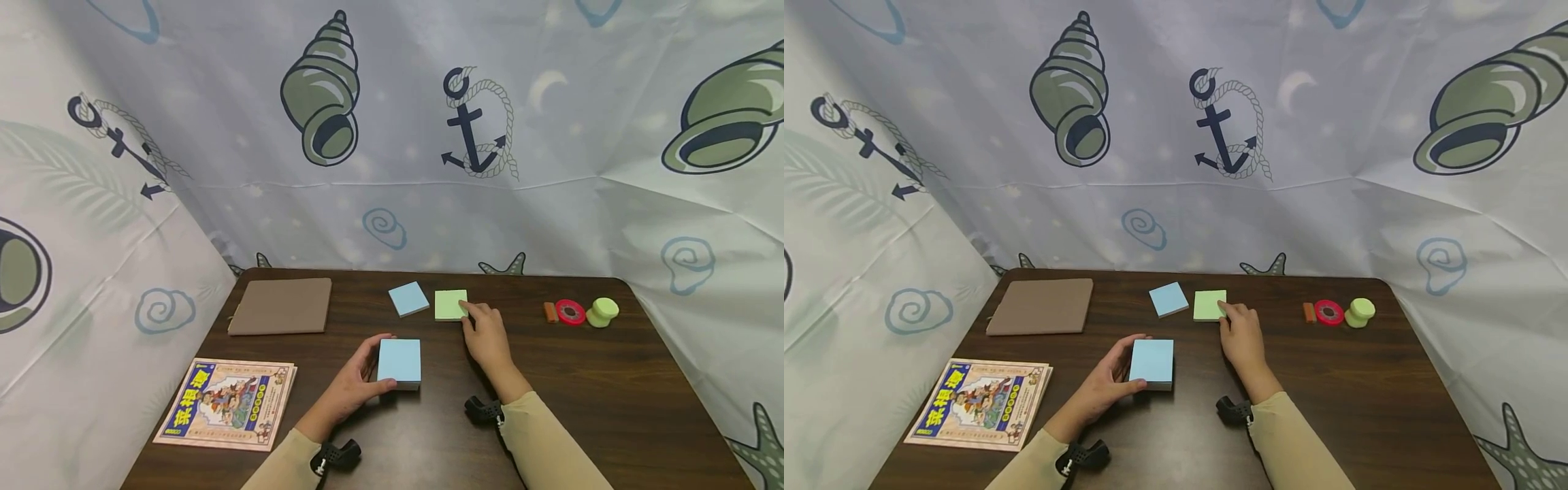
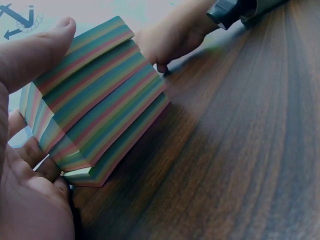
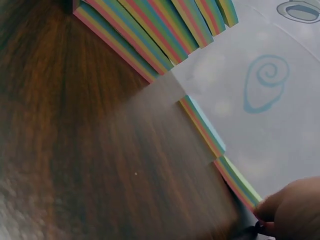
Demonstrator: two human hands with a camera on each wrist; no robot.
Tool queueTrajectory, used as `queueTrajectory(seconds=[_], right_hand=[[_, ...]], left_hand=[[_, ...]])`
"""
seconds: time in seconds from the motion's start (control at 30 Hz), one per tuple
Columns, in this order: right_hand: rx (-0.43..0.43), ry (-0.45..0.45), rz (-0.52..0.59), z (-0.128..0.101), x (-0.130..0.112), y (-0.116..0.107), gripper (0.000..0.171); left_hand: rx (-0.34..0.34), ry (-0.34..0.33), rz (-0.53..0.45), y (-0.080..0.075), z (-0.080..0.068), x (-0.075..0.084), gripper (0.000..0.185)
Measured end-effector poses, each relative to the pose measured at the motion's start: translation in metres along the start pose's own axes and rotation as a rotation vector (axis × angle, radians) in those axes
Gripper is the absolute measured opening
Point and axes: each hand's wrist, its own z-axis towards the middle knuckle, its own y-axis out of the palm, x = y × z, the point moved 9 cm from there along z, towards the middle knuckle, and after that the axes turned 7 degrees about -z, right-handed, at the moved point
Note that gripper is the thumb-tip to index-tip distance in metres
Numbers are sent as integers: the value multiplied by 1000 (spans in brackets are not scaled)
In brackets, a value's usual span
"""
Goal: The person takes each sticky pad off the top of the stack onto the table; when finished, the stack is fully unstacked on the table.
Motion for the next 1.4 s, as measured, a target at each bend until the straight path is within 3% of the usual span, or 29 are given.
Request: queueTrajectory(seconds=[0.33,0.6,0.83,1.07,1.4], right_hand=[[-133,-35,-85,-3,-4,12,56],[-142,-36,-75,-2,-5,12,58],[-166,19,-22,-1,-6,6,51],[-141,-8,-7,0,-19,-10,41],[-148,-111,54,-6,-69,-48,35]], left_hand=[[0,3,8,1,0,-1,92],[1,8,4,-1,0,-1,92],[-5,3,2,1,0,1,91],[4,-8,7,0,-1,-1,92],[-2,27,-5,0,1,-1,91]])
